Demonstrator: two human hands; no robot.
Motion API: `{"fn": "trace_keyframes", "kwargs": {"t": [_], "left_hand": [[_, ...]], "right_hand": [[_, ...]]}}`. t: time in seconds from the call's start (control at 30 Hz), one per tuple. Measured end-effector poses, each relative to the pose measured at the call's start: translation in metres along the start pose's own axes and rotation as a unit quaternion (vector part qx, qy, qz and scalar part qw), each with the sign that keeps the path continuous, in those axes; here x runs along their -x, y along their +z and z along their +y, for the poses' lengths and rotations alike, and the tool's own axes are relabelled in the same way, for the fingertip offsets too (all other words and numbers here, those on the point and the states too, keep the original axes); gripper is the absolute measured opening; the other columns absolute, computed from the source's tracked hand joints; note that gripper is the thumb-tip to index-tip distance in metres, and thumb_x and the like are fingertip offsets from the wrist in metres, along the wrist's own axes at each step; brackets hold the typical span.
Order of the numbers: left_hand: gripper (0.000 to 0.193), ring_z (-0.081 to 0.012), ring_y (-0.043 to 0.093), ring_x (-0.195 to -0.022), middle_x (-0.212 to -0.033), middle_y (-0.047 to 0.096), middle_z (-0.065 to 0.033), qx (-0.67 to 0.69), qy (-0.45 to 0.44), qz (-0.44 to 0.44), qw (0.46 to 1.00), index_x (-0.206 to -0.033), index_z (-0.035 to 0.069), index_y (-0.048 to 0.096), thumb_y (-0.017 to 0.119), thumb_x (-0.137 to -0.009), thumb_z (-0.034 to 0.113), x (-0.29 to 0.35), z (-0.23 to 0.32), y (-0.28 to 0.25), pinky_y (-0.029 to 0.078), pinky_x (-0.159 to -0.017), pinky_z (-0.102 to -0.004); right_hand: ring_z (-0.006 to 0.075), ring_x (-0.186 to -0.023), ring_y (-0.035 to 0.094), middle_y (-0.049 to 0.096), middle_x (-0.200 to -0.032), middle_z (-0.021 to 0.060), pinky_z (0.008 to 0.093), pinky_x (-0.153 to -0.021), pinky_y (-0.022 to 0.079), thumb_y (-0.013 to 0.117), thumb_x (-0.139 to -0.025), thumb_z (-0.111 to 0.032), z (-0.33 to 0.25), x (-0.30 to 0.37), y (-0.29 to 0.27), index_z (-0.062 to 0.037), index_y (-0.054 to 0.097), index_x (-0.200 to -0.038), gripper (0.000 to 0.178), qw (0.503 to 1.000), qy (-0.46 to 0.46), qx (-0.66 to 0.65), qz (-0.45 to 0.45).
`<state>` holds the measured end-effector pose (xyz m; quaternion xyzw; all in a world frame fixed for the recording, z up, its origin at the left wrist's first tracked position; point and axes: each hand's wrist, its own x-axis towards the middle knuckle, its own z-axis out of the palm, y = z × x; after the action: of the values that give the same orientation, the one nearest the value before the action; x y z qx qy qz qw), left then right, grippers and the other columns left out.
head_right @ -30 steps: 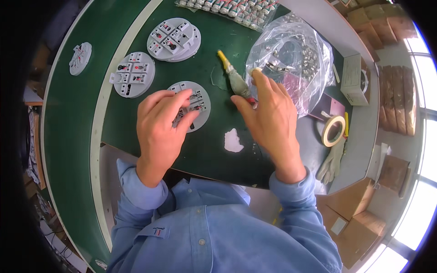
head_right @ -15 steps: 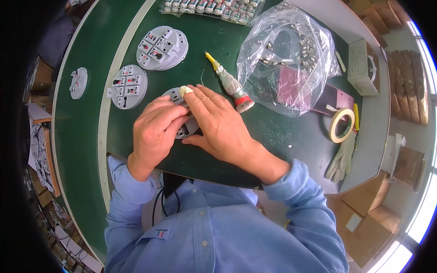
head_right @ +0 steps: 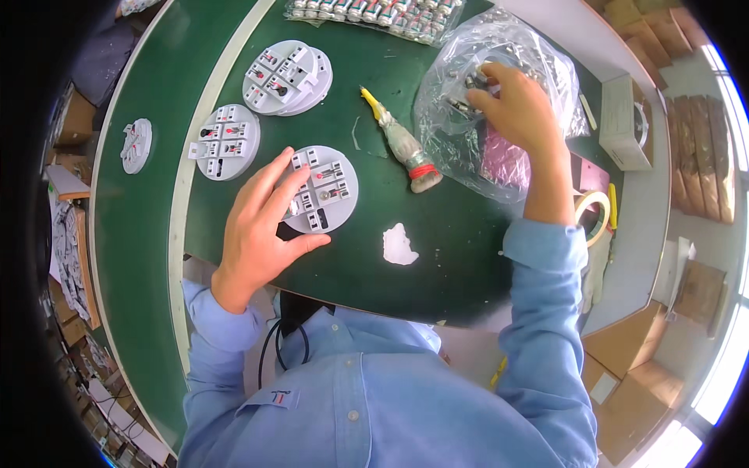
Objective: Assembling electronic components onto circular circuit boards at a manufacturing workstation.
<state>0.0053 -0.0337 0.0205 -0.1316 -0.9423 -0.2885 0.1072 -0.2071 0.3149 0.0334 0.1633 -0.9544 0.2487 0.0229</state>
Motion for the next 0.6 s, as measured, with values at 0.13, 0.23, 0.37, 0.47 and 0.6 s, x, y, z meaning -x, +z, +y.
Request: {"fn": "trace_keyframes", "kwargs": {"t": [0.13, 0.23, 0.37, 0.47, 0.6], "left_hand": [[0.063, -0.0297, 0.074, -0.105, -0.126, 0.075, -0.0185, 0.067, 0.019, 0.056, 0.996, -0.137, 0.004, 0.074, 0.094, -0.083, 0.029, 0.002, -0.003, -0.006, 0.059, -0.089, -0.0408], [0.040, -0.0129, 0.064, -0.075, -0.089, 0.072, -0.0061, 0.414, -0.228, 0.034, 0.881, -0.121, 0.001, 0.078, 0.076, -0.104, 0.037, 0.007, 0.003, -0.017, 0.050, -0.065, -0.0311], [0.048, -0.0020, 0.046, -0.062, -0.068, 0.056, 0.0055, 0.450, -0.307, 0.076, 0.835, -0.099, 0.002, 0.075, 0.058, -0.117, 0.042, 0.001, -0.003, -0.010, 0.036, -0.055, -0.0262], [0.050, -0.0018, 0.045, -0.061, -0.069, 0.054, 0.0068, 0.455, -0.339, 0.035, 0.823, -0.090, 0.003, 0.071, 0.055, -0.118, 0.042, -0.002, -0.006, -0.012, 0.035, -0.054, -0.0265], [0.053, -0.0016, 0.046, -0.061, -0.068, 0.052, 0.0077, 0.457, -0.346, 0.008, 0.820, -0.085, 0.004, 0.068, 0.055, -0.118, 0.044, -0.002, -0.011, -0.010, 0.036, -0.053, -0.0259]], "right_hand": [[0.0368, -0.095, 0.078, 0.080, -0.103, 0.0204, 0.0449, -0.086, 0.059, 0.078, -0.096, -0.027, -0.012, -0.013, 0.016, -0.0029, 0.075, -0.125, 0.037, 0.997, -0.039, 0.028, -0.065], [0.0380, -0.094, 0.078, 0.079, -0.099, 0.0203, 0.0449, -0.087, 0.059, 0.077, -0.096, -0.027, -0.010, -0.008, 0.031, -0.0032, 0.076, -0.121, 0.035, 0.999, 0.024, -0.001, -0.039], [0.0371, -0.096, 0.078, 0.080, -0.101, 0.0207, 0.0441, -0.089, 0.058, 0.075, -0.100, -0.026, -0.009, -0.012, 0.035, -0.0039, 0.077, -0.121, 0.031, 0.997, 0.058, -0.002, -0.043], [0.0244, -0.087, 0.072, 0.077, -0.094, 0.0156, 0.0384, -0.085, 0.056, 0.073, -0.102, -0.025, -0.008, -0.013, 0.040, -0.0003, 0.074, -0.115, 0.028, 0.998, 0.058, -0.010, -0.022], [0.0181, -0.083, 0.069, 0.075, -0.090, 0.0122, 0.0357, -0.082, 0.055, 0.070, -0.105, -0.026, -0.011, -0.013, 0.043, 0.0014, 0.073, -0.114, 0.029, 0.998, 0.057, -0.002, 0.002]]}}
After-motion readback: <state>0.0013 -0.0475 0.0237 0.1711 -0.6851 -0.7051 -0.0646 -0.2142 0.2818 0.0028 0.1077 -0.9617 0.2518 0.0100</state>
